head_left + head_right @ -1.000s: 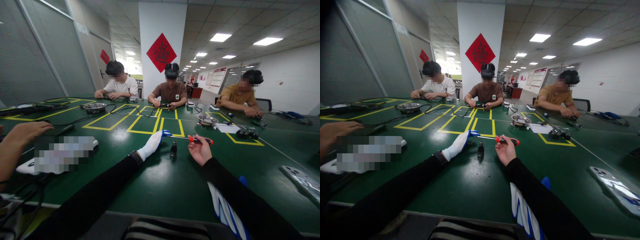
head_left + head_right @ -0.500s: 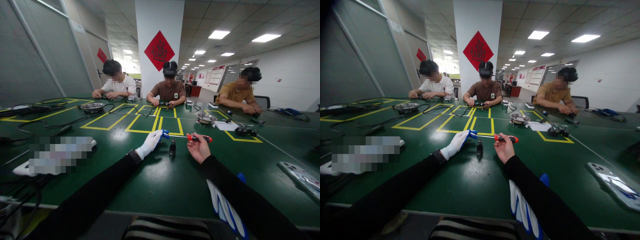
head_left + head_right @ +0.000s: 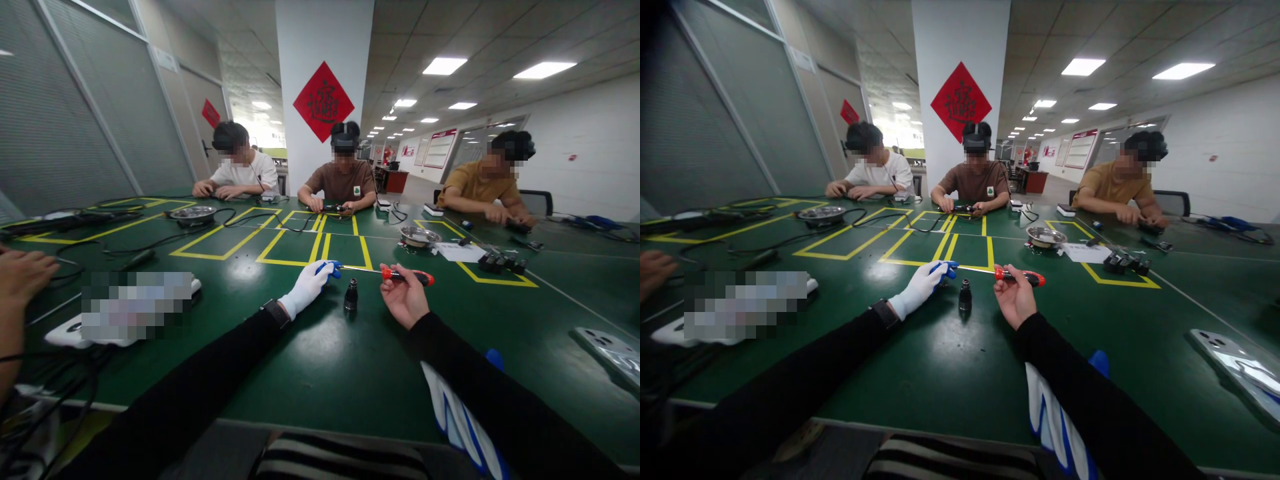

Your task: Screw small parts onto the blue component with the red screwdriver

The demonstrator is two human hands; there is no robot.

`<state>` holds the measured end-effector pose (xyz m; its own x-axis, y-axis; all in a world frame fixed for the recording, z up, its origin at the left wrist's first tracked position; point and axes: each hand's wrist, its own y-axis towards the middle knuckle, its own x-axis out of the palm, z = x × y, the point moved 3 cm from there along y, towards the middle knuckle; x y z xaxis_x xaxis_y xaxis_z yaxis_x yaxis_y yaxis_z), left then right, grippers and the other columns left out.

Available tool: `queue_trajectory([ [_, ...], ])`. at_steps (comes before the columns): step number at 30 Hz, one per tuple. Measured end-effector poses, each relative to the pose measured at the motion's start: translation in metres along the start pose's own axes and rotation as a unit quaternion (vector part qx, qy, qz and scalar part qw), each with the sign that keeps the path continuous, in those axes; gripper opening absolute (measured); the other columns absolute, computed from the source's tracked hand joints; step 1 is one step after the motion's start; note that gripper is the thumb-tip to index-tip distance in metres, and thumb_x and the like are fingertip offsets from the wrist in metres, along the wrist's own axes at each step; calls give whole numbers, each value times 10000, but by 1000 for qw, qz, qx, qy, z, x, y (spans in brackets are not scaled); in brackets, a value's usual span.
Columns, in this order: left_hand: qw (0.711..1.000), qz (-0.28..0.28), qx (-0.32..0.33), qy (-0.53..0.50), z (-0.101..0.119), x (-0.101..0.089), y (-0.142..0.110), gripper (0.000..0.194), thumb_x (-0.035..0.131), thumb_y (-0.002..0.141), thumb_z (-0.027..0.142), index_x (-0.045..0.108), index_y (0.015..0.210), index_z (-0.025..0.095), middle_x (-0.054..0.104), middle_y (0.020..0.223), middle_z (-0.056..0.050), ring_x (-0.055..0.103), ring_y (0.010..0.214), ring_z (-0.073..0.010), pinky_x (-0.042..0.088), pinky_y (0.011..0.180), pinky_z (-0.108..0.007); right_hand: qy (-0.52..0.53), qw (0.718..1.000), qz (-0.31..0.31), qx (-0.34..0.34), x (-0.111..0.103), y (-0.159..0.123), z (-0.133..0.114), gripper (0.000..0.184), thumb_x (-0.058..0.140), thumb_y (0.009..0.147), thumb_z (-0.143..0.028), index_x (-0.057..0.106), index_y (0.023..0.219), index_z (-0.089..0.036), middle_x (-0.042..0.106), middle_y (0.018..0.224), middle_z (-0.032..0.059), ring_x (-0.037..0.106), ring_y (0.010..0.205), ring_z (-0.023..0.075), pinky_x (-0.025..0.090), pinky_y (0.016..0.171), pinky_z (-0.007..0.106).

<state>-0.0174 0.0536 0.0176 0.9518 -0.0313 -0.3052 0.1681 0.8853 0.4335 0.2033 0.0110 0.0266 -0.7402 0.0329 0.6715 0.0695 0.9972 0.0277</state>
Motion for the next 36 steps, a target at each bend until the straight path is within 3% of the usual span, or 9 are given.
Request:
queue_trajectory([
  [3,998,54,4,21,4,-2,0,413,387,913,451,670,825,164,697,1044,-62,610,1025,-204,444,964,-316,-178,971,-50,-150,5,-2,-10,132,675,750,-265,641,872,-230,661,1036,27,602,728,114,512,730,277],
  [7,992,107,33,56,8,0,-5,362,381,929,414,640,993,169,642,1149,-77,570,1102,-199,411,1014,-333,-512,780,-199,-299,15,-8,-15,166,659,733,-158,672,883,-228,602,1120,55,576,1051,214,424,963,377],
  [11,990,91,71,82,12,3,-10,335,408,925,391,661,943,172,533,1301,-83,505,1205,-207,376,1059,-333,-673,623,-281,-283,12,-9,-7,281,571,751,-65,637,972,-225,516,1247,75,575,1079,226,437,941,375],
  [19,992,87,85,25,13,3,-9,284,512,883,368,647,1020,160,631,1124,-95,587,1089,-228,442,990,-387,-795,460,-309,-248,15,-11,10,239,495,842,-75,612,1004,-206,512,1257,91,596,1027,204,479,857,316],
  [23,992,83,95,31,15,5,-10,268,512,887,358,659,992,160,640,1100,-92,596,1056,-220,452,972,-378,-807,443,-307,-243,15,-10,12,243,494,847,-74,611,1011,-211,516,1253,84,589,1034,201,479,854,306],
  [29,988,83,128,34,31,2,-15,237,500,894,320,674,950,169,660,1036,-75,608,1004,-195,464,946,-352,-800,472,-267,-255,13,-9,5,390,475,800,10,604,1081,-228,532,1241,75,583,1043,193,461,850,301],
  [32,985,98,144,13,47,3,-25,212,498,891,291,664,935,166,673,968,-67,624,952,-187,490,889,-329,-766,521,-174,-334,22,-17,-9,449,424,787,52,588,1118,-204,579,1153,88,581,1010,202,442,863,335],
  [34,983,111,149,-13,59,7,-34,199,494,891,273,656,914,160,676,924,-59,632,896,-175,503,848,-311,-705,570,-126,-402,31,-28,-18,325,445,839,-23,588,1083,-184,605,1070,90,584,944,202,445,840,352],
  [36,982,110,146,-43,69,14,-43,200,483,896,266,651,901,157,674,889,-52,634,847,-164,510,815,-295,-638,599,-143,-462,40,-41,-22,172,524,852,-117,601,990,-187,625,953,65,587,869,194,450,814,355],
])
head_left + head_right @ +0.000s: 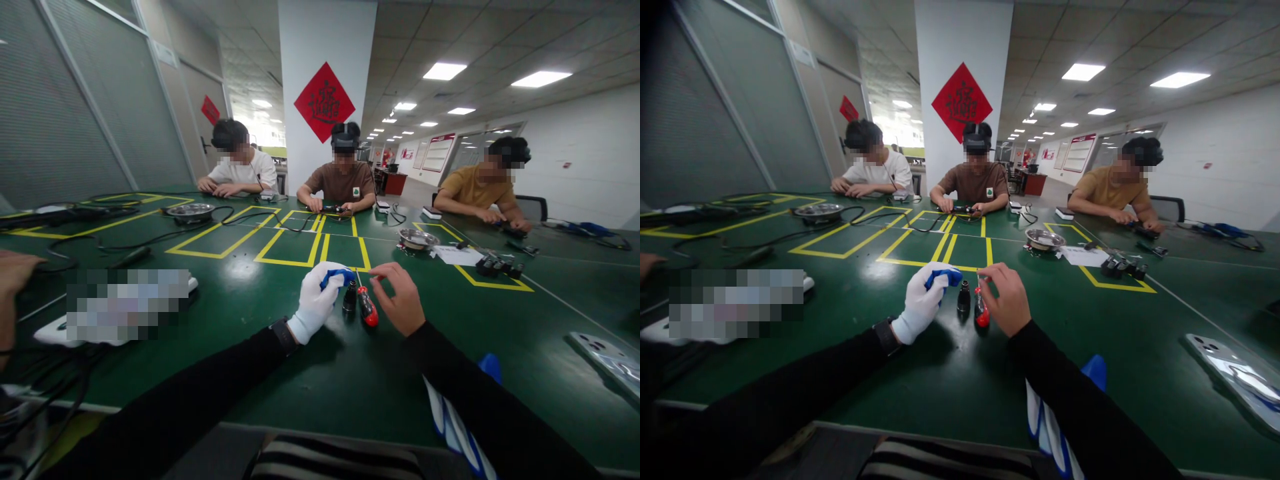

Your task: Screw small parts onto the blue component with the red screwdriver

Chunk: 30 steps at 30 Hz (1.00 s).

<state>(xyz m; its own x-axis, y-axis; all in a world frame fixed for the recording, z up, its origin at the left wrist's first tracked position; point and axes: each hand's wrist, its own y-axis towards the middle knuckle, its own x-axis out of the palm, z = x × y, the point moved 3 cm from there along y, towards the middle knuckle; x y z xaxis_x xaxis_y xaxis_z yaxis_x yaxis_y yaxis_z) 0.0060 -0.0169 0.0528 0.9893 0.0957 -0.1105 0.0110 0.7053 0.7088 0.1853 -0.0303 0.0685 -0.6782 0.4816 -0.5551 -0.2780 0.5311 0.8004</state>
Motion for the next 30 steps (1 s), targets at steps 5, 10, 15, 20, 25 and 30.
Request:
queue_trajectory([
  [5,999,4,-21,-45,18,14,-13,199,491,895,277,645,865,153,669,866,-44,628,833,-162,503,803,-281,54,994,49,-82,-3,-4,-28,90,627,814,-159,618,892,-203,631,819,31,578,801,176,451,744,333],
  [10,997,-6,-43,-59,20,18,-18,215,491,902,294,641,895,141,660,837,-36,617,802,-154,496,764,-264,50,996,51,-61,-1,-4,-25,97,637,820,-192,643,917,-201,619,781,30,564,751,168,447,694,326],
  [15,999,-28,-21,-12,16,17,-19,226,482,909,299,645,901,142,654,864,-51,613,811,-161,492,769,-275,27,994,62,-87,-1,-8,-22,87,654,807,-189,667,890,-207,617,771,31,551,719,163,434,661,322],
  [20,999,-32,14,32,19,16,-17,224,472,914,286,651,889,153,663,863,-55,622,814,-165,501,769,-283,44,993,65,-90,-2,-8,-28,90,633,807,-158,654,879,-207,609,797,32,557,735,158,450,669,314],
  [25,992,28,94,82,25,3,-8,269,433,916,242,610,1106,169,635,1107,-84,583,1069,-197,444,980,-366,70,990,88,80,1,-2,4,47,559,851,-210,600,866,-193,582,888,54,562,842,177,488,736,328],
  [30,990,-66,72,106,3,0,0,688,629,795,335,347,1402,177,414,1433,-135,390,1329,-261,296,1126,-438,24,973,-66,221,23,-11,55,65,555,816,-217,571,774,-170,591,864,57,581,803,185,480,692,322],
])
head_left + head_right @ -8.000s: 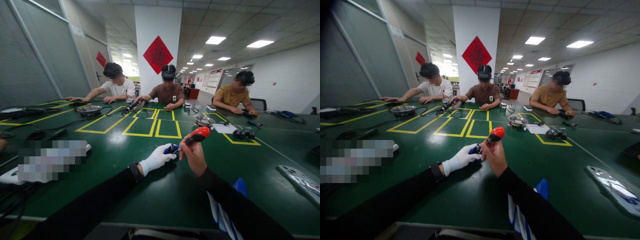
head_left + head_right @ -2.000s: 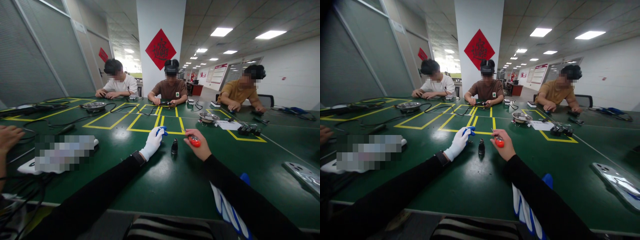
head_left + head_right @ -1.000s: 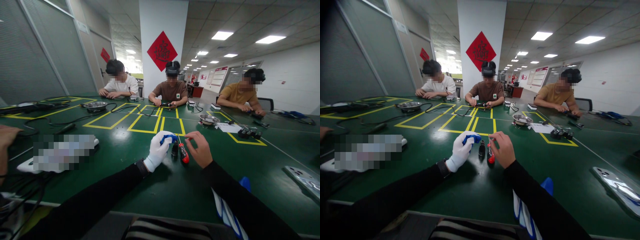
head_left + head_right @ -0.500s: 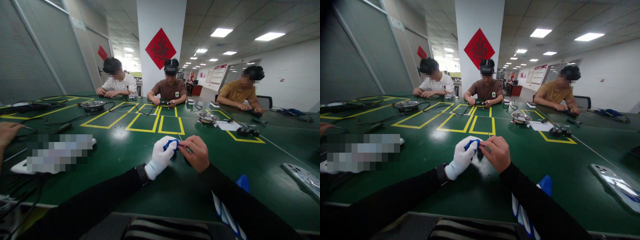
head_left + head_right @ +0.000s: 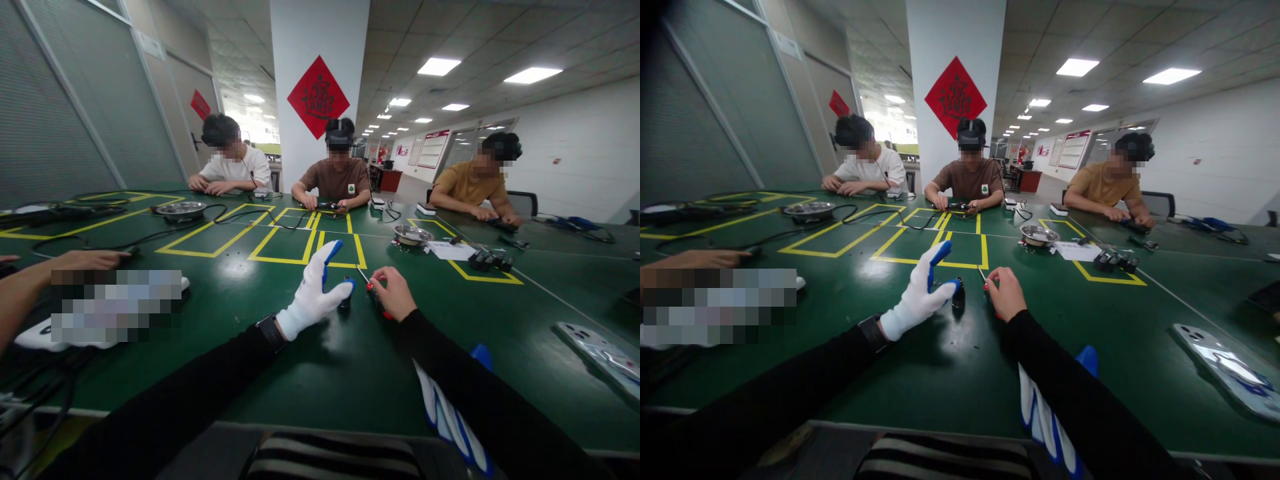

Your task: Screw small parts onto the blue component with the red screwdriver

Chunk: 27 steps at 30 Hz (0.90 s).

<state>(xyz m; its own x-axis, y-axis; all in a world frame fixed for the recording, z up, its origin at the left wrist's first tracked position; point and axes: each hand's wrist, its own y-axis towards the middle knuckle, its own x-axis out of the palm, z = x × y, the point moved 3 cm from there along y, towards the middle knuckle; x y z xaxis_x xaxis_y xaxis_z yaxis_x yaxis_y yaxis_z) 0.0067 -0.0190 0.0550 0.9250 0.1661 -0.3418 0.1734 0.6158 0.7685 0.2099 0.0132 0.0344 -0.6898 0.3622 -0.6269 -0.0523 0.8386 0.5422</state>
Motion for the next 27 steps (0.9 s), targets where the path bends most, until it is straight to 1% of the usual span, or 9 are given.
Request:
queue_trajectory([
  [2,994,-96,-47,-5,-13,11,-5,802,695,733,345,322,1425,189,380,1462,-134,368,1347,-275,293,1133,-437,-33,998,-52,21,5,-1,5,67,538,825,-203,564,770,-174,598,791,28,579,717,157,458,671,298],
  [3,990,-122,-75,-6,-19,16,-8,810,705,720,337,329,1424,194,386,1460,-131,373,1345,-281,298,1130,-444,-53,996,-65,19,5,-3,3,64,534,828,-200,565,775,-178,602,776,21,574,698,152,446,659,287],
  [5,981,-151,-123,-9,-28,25,-15,803,699,717,309,336,1425,199,444,1419,-133,422,1312,-291,329,1110,-465,-97,993,-71,-10,4,-8,-8,50,542,829,-201,571,790,-188,609,786,23,570,722,159,427,654,280],
  [7,976,-165,-142,-10,-33,31,-20,764,678,728,273,356,1416,199,509,1364,-124,481,1263,-288,364,1088,-468,-122,989,-61,-50,1,-13,-23,40,559,827,-196,577,791,-192,615,817,34,570,794,174,424,693,287],
  [12,974,-181,-133,16,-36,34,-19,698,661,715,200,423,1372,195,535,1350,-87,512,1235,-252,377,1086,-403,-114,980,-77,-141,-2,-20,-48,64,596,834,-227,608,782,-191,631,837,39,571,824,179,435,738,292],
  [16,973,-182,-123,72,-37,31,-17,650,687,726,287,470,1335,218,564,1320,-80,533,1209,-263,400,1057,-410,-136,974,-105,-149,1,-23,-54,72,619,823,-217,642,761,-186,648,817,38,585,787,174,440,705,285],
  [19,970,-181,-115,117,-35,29,-17,579,697,728,336,531,1273,228,612,1251,-77,572,1151,-272,432,1013,-413,-170,968,-105,-154,3,-25,-57,91,612,831,-217,659,764,-178,659,808,48,589,778,178,437,701,293],
  [23,968,-179,-102,146,-30,29,-17,496,689,742,333,569,1214,239,651,1179,-67,603,1096,-267,458,968,-395,-208,955,-93,-187,6,-26,-60,117,589,851,-219,675,783,-175,665,811,57,581,784,188,421,707,309],
  [27,967,-175,-94,160,-27,28,-17,476,692,741,327,574,1196,249,660,1161,-60,614,1075,-270,463,953,-393,-230,944,-82,-221,7,-27,-60,138,557,870,-207,671,801,-172,665,822,63,568,796,193,398,716,320],
])
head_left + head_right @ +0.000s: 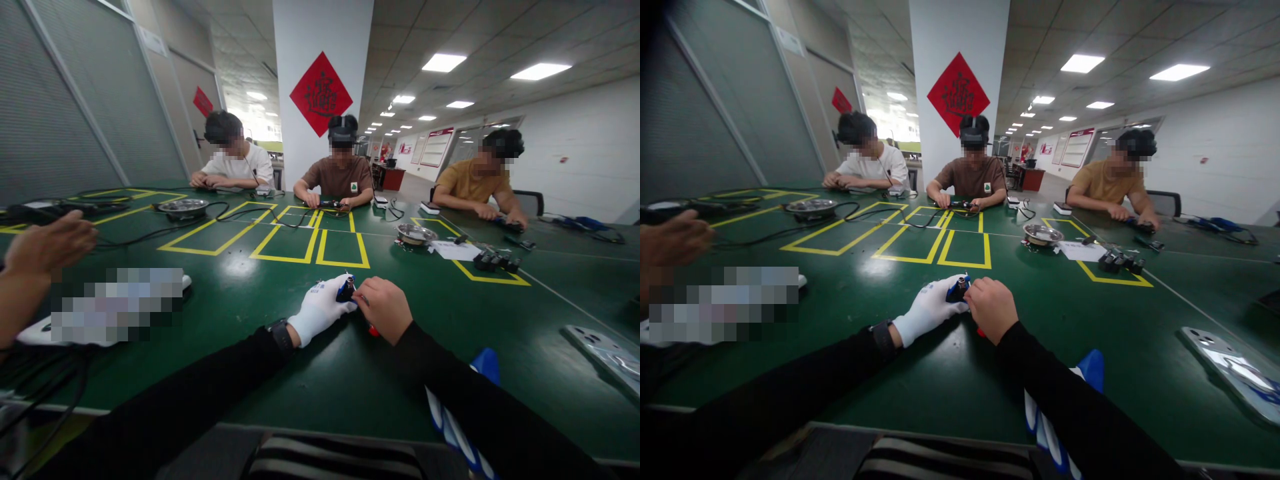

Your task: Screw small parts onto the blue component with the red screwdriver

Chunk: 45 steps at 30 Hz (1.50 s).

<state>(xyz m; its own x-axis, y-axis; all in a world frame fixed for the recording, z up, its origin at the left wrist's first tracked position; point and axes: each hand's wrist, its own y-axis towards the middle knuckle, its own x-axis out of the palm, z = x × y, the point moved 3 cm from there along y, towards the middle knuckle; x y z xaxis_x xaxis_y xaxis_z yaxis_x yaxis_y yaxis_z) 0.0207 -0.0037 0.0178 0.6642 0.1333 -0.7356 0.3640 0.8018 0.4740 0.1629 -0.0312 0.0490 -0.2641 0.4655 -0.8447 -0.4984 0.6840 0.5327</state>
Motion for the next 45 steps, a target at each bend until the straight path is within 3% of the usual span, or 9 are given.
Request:
queue_trajectory([
  [7,1000,-3,5,-1,-1,0,0,500,688,744,345,556,1217,249,651,1180,-54,608,1085,-267,462,954,-384,-18,999,2,-44,-3,1,-6,132,530,879,-182,643,813,-168,650,834,67,546,791,191,378,695,319],
  [18,1000,-19,-2,-8,-7,2,3,580,686,742,378,525,1282,244,609,1265,-69,563,1172,-267,429,1012,-396,23,999,-20,-9,-1,2,5,125,553,879,-223,657,817,-192,670,834,26,579,727,160,380,653,290],
  [35,997,-36,33,-63,-12,3,7,609,672,745,307,492,1322,228,583,1303,-72,536,1214,-253,403,1052,-391,2,987,-14,-158,8,6,19,156,498,899,-244,637,863,-184,672,826,34,562,755,149,324,693,286],
  [45,996,-41,41,-66,-13,4,8,589,670,755,304,501,1309,199,575,1310,-80,526,1222,-246,393,1062,-373,-4,985,-12,-175,11,11,19,95,529,861,-208,610,823,-176,646,792,25,533,710,146,319,671,288],
])
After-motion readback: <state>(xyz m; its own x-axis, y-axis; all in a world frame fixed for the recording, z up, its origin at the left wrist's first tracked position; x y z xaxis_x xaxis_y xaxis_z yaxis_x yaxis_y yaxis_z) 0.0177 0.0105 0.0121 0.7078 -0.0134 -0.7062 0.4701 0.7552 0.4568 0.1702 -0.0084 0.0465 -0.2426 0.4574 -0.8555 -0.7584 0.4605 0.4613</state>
